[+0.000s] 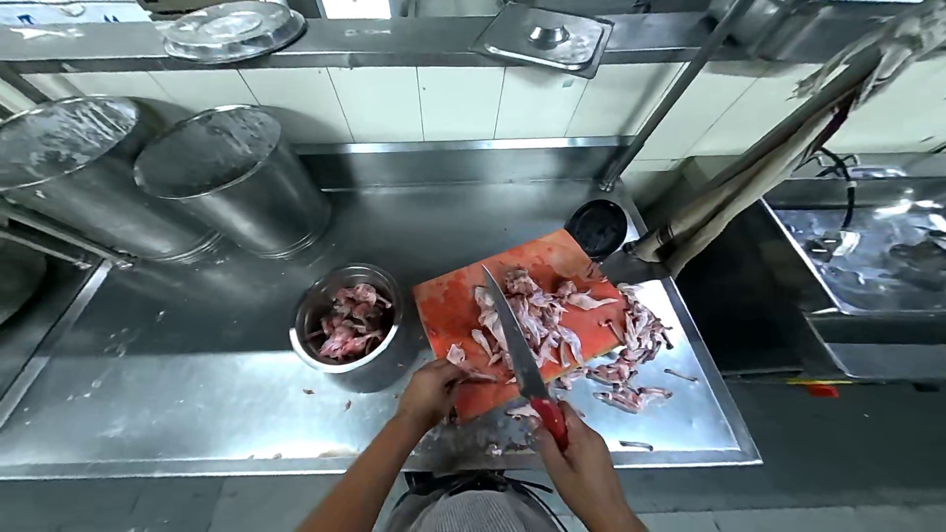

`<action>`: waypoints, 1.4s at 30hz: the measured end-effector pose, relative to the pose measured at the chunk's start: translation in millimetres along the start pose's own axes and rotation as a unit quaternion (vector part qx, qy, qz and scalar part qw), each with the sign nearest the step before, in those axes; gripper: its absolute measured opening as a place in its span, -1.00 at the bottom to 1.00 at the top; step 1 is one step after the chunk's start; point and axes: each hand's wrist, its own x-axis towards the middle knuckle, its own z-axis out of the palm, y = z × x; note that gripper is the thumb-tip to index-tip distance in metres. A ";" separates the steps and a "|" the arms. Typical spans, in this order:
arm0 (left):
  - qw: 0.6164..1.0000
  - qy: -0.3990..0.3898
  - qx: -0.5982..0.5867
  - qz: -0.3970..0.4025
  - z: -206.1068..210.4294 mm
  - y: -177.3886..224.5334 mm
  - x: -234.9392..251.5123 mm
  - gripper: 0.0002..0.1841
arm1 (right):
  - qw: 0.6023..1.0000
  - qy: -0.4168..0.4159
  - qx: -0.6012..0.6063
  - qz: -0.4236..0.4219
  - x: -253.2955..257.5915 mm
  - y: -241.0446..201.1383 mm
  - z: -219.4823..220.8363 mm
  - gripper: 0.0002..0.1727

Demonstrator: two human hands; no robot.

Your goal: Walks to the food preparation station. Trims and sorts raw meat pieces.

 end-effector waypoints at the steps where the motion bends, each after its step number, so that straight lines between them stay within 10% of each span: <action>1: 1.000 -0.004 -0.003 -0.004 0.2 0.1 1.6 -0.76 | 1.000 -0.014 0.001 -0.005 1.1 -4.9 -0.5 -0.54; 16: 0.994 0.091 -0.034 -0.046 21.6 -2.6 -15.1 -0.80 | 0.904 -0.390 -0.174 0.024 12.3 31.2 13.9 -0.58; 42: 0.988 0.154 -0.007 -0.026 37.5 -10.9 -8.2 -0.88 | 0.877 -0.410 -0.233 0.090 26.2 10.8 36.0 -0.54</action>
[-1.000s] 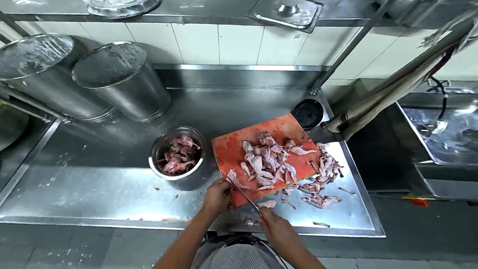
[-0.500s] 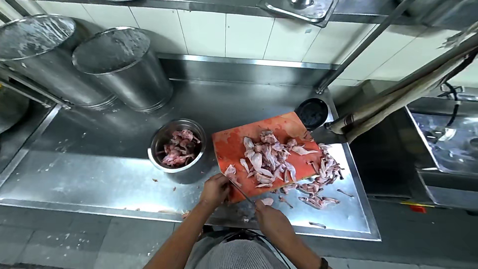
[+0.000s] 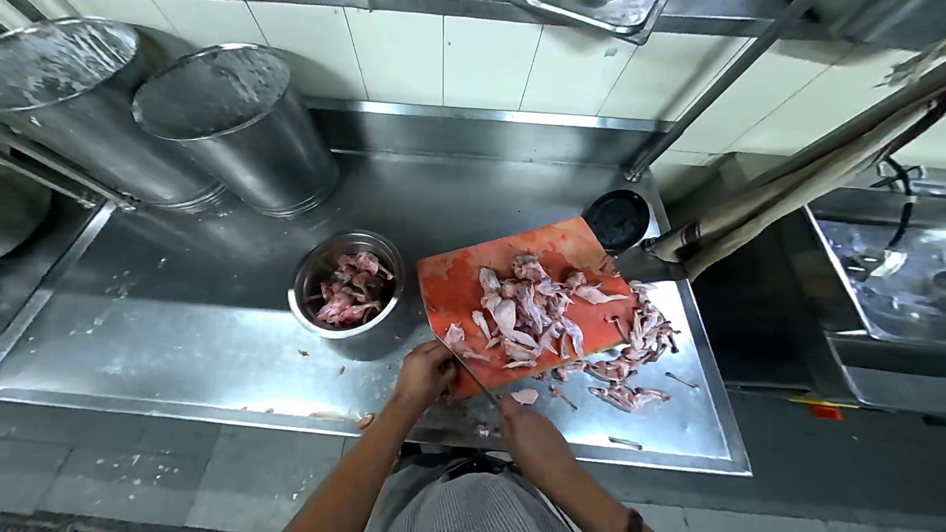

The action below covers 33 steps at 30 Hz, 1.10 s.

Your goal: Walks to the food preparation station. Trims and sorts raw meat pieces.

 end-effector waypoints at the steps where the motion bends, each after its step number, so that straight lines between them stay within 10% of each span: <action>1: 1.000 0.011 0.002 -0.004 1.2 0.0 -0.6 -0.88 | 1.000 -0.005 0.004 0.009 -8.6 12.4 6.1 -0.52; 24: 0.976 0.097 -0.146 -0.125 -4.9 -4.3 -50.1 -0.84 | 1.000 0.010 0.007 -0.002 -61.1 62.7 22.7 -0.51; 33: 0.982 0.050 -0.148 -0.103 6.0 12.9 -43.7 -0.85 | 1.000 0.009 -0.001 -0.020 -4.5 -2.7 -6.6 -0.53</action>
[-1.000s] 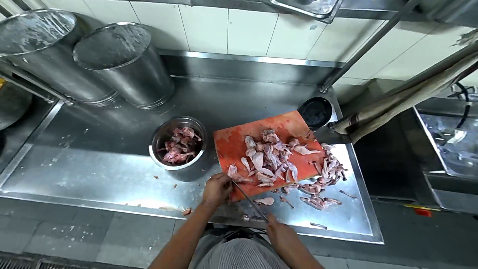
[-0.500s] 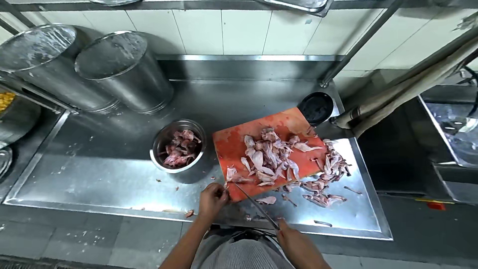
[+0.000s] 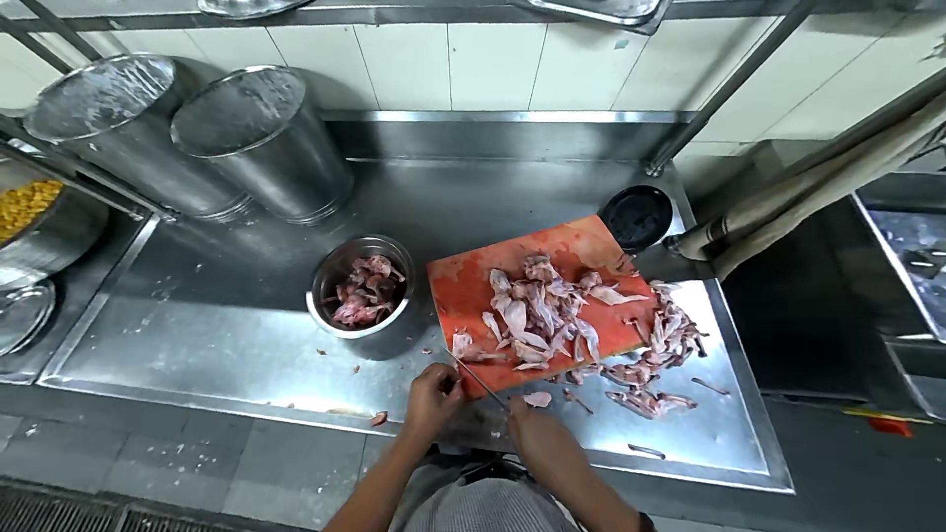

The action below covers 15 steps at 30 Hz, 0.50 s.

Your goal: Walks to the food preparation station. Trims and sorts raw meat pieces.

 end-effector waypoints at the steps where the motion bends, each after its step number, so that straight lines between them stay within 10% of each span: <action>1: 1.000 0.006 0.004 0.001 1.2 -0.4 -0.5 -0.85 | 1.000 0.000 -0.005 0.003 6.6 -5.0 0.2 -0.53; 15: 0.995 0.056 0.078 -0.020 -36.9 -31.4 -16.3 -0.88 | 0.996 -0.051 -0.027 0.074 -39.2 35.7 13.0 -0.46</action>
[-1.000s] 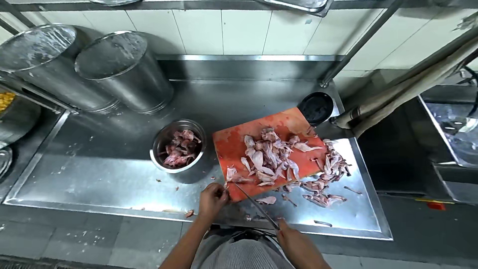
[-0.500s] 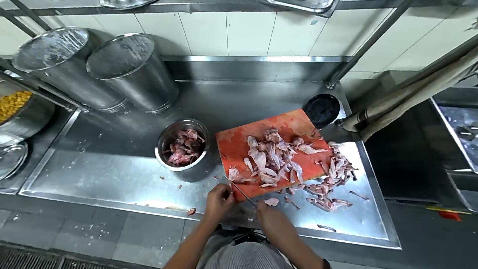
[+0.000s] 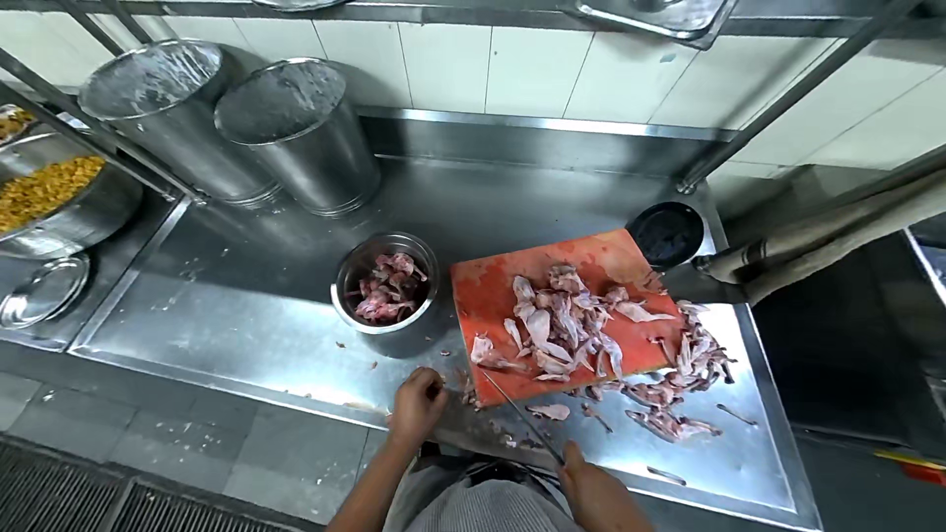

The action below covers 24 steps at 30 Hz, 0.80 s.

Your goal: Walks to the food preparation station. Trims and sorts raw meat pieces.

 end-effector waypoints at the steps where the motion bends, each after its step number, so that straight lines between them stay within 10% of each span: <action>1: 1.000 0.002 0.022 0.000 -7.7 -3.7 -1.8 -0.88 | 1.000 0.006 -0.002 -0.006 -0.2 2.8 1.7 -0.47; 8: 0.948 -0.203 0.199 -0.142 -40.1 12.0 20.9 -0.34 | 0.995 0.055 0.051 -0.072 -13.7 25.6 9.2 -0.50; 17: 0.910 -0.269 0.196 0.246 34.6 89.3 81.9 -0.66 | 0.938 0.228 0.255 -0.052 -12.3 39.9 31.3 -0.52; 24: 0.985 -0.174 -0.005 -0.004 -1.1 83.7 114.1 -0.58 | 0.898 0.262 0.351 -0.038 -8.3 30.6 44.2 -0.54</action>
